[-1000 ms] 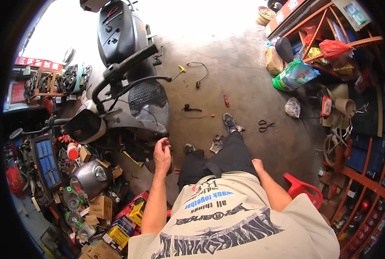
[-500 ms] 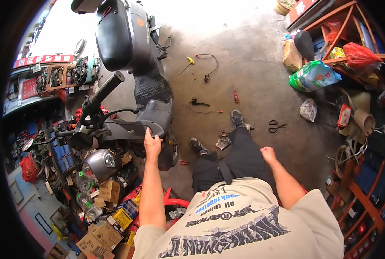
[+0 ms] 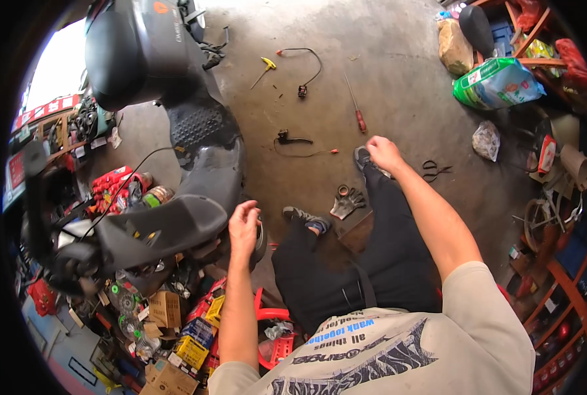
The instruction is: The recorder is repairing electrical wiring on an electric scooter by stripping and connecting wires using scissors and electrical tape.
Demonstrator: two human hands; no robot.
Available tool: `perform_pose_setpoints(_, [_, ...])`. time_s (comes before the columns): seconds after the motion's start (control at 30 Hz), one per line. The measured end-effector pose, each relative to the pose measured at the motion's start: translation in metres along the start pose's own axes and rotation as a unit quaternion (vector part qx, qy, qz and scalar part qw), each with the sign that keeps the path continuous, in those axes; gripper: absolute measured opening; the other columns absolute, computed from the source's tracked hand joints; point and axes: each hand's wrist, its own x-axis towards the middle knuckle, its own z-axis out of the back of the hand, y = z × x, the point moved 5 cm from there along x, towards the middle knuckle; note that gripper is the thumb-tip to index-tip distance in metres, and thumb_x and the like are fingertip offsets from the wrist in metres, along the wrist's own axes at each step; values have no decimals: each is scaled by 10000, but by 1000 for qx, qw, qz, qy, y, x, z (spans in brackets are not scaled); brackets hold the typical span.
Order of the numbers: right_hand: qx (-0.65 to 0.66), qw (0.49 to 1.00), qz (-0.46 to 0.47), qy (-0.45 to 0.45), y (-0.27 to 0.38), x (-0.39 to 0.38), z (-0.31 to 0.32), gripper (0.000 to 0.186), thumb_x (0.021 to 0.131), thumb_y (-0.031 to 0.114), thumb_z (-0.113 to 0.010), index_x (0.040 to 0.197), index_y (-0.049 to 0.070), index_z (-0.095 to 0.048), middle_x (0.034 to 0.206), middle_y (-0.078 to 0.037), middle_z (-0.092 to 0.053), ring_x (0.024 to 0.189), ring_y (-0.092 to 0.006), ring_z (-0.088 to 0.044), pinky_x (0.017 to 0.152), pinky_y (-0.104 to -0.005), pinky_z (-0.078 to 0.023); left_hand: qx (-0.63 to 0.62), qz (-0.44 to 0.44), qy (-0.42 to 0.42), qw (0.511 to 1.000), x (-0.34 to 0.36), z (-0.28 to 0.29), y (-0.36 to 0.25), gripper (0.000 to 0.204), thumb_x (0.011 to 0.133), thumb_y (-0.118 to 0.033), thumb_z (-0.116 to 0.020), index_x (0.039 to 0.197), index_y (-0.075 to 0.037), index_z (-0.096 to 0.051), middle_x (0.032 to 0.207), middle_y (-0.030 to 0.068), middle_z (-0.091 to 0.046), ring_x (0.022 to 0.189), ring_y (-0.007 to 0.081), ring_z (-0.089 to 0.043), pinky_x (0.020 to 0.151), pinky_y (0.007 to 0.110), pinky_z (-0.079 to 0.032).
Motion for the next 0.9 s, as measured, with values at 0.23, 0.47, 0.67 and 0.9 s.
perform_pose_setpoints(0.23, [43, 999, 5, 31, -64, 102, -52, 192, 867, 181, -537, 954, 44, -639, 752, -127, -669, 634, -221, -664, 645, -368, -529, -12, 135, 106, 985, 88, -135, 192, 270, 893, -141, -578, 1132, -19, -609, 917, 50, -660, 681, 93, -604, 590, 220, -456])
perform_pose_setpoints(0.47, [-1, 998, -55, 13, -249, 149, -58, 174, 897, 154, -519, 957, 22, -615, 689, -75, -644, 546, -143, -616, 542, -310, -495, -126, 177, 35, 975, 211, -240, 318, 220, 939, -169, -530, 1069, -8, -604, 866, 65, -653, 621, 93, -595, 500, 226, -419])
perform_pose_setpoints(0.67, [68, 995, -51, -52, -353, 151, -79, 172, 932, 101, -484, 999, 6, -610, 709, -75, -632, 545, -129, -595, 527, -274, -491, -230, 208, -35, 950, 272, -301, 364, 410, 965, -405, -516, 986, -9, -623, 725, 33, -629, 530, 76, -554, 427, 190, -348])
perform_pose_setpoints(0.9, [121, 984, -36, -123, -546, 125, -47, 163, 947, 120, -515, 1003, -10, -595, 732, -70, -637, 578, -130, -598, 523, -274, -492, -296, 211, -162, 917, 294, -341, 366, 239, 910, -216, -601, 844, 10, -638, 668, 65, -616, 514, 125, -560, 485, 265, -458])
